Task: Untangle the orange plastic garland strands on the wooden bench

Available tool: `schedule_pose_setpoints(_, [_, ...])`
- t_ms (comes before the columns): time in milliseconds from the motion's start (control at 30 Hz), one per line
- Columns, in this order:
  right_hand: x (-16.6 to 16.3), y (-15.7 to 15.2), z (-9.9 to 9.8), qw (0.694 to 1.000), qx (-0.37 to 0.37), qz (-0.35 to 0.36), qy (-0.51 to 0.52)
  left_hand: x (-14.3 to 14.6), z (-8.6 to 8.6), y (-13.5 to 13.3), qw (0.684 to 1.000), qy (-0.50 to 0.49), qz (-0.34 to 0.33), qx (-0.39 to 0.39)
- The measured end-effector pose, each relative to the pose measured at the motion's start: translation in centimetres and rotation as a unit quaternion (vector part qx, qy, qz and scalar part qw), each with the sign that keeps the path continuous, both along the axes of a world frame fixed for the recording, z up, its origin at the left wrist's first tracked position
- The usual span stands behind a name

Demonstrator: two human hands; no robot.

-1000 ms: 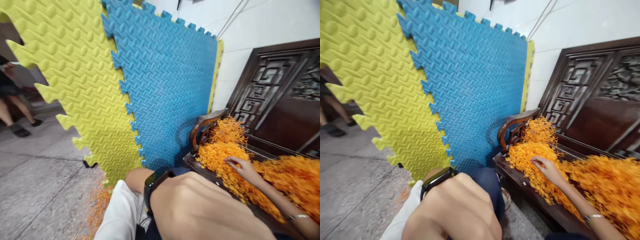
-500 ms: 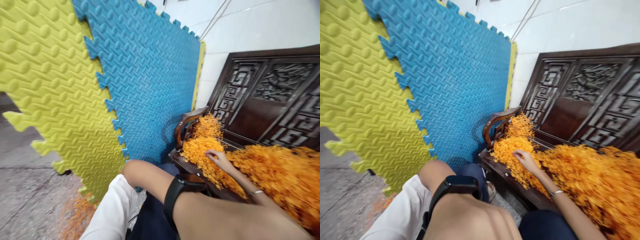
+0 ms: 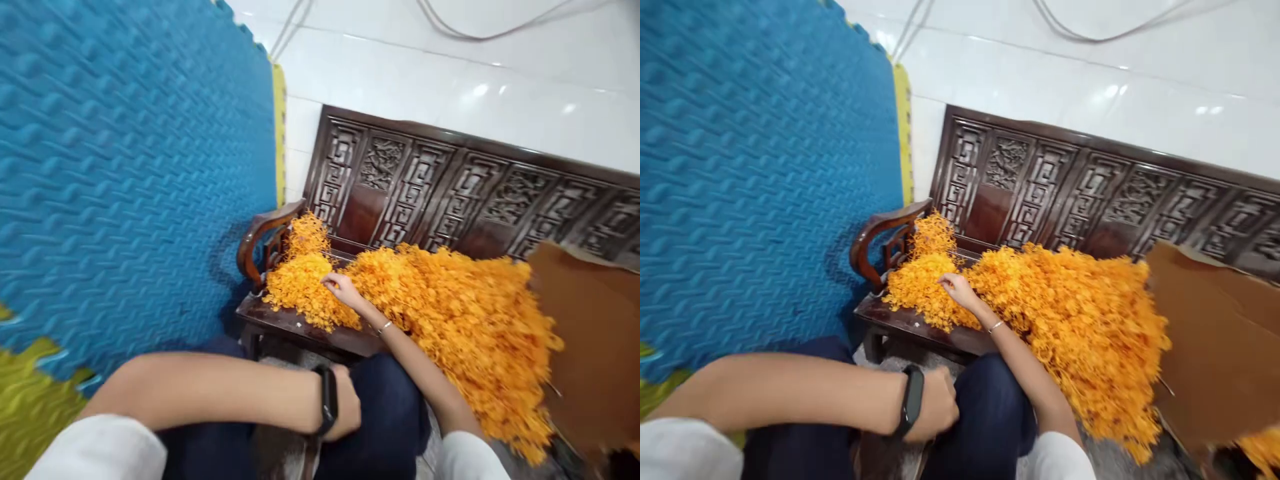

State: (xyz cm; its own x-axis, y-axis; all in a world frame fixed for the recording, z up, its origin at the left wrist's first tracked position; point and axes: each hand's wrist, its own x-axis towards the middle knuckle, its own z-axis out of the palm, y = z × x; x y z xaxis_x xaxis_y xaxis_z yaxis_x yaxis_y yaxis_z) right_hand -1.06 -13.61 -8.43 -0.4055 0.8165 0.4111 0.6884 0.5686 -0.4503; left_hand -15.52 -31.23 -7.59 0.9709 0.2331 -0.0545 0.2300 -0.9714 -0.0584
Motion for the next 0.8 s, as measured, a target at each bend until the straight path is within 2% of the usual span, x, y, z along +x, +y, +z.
schedule_pose_setpoints(33, [0.4, -0.2, 0.4, 1.0, 0.011, -0.013, 0.002, -0.4, -0.2, 1.1, 0.995, 0.095, 0.0, -0.009])
schedule_pose_setpoints(100, [1.4, -0.7, 1.8, 0.995, 0.071, -0.066, 0.012, -1.4, -0.5, 3.5, 0.99, 0.141, 0.004, -0.001])
schedule_pose_setpoints(167, [2.9, -1.0, 3.5, 0.972, 0.159, -0.173, 0.013, -2.1, -0.8, 5.6, 0.984, 0.178, 0.006, -0.003])
schedule_pose_setpoints(200, [3.8, -1.0, 4.4, 0.95, 0.189, -0.247, 0.008, -2.3, -0.8, 6.3, 0.982, 0.189, 0.003, -0.008])
schedule_pose_setpoints(267, [6.1, -0.6, 6.0, 0.898, 0.174, -0.404, 0.007, -2.4, -0.7, 6.9, 0.98, 0.199, -0.003, -0.013])
schedule_pose_setpoints(333, [8.7, 0.2, 7.3, 0.861, 0.073, -0.501, 0.053, -2.1, -0.3, 6.8, 0.979, 0.203, -0.005, -0.024])
schedule_pose_setpoints(400, [11.3, 1.2, 8.5, 0.848, -0.022, -0.513, 0.132, -1.7, 0.4, 6.4, 0.979, 0.199, -0.005, -0.043])
schedule_pose_setpoints(467, [13.6, 2.0, 9.8, 0.844, -0.042, -0.502, 0.182, -1.2, 1.0, 6.2, 0.982, 0.174, -0.019, -0.07])
schedule_pose_setpoints(600, [16.4, 2.6, 13.9, 0.826, 0.052, -0.495, 0.263, 0.2, 2.2, 6.6, 0.989, 0.1, -0.045, -0.095])
schedule_pose_setpoints(700, [17.0, 2.9, 17.2, 0.787, 0.111, -0.487, 0.362, 1.5, 2.9, 7.7, 0.996, 0.031, -0.026, -0.08])
schedule_pose_setpoints(800, [17.3, 3.3, 19.7, 0.745, 0.104, -0.463, 0.469, 3.0, 3.8, 9.4, 0.993, -0.098, 0.028, -0.064])
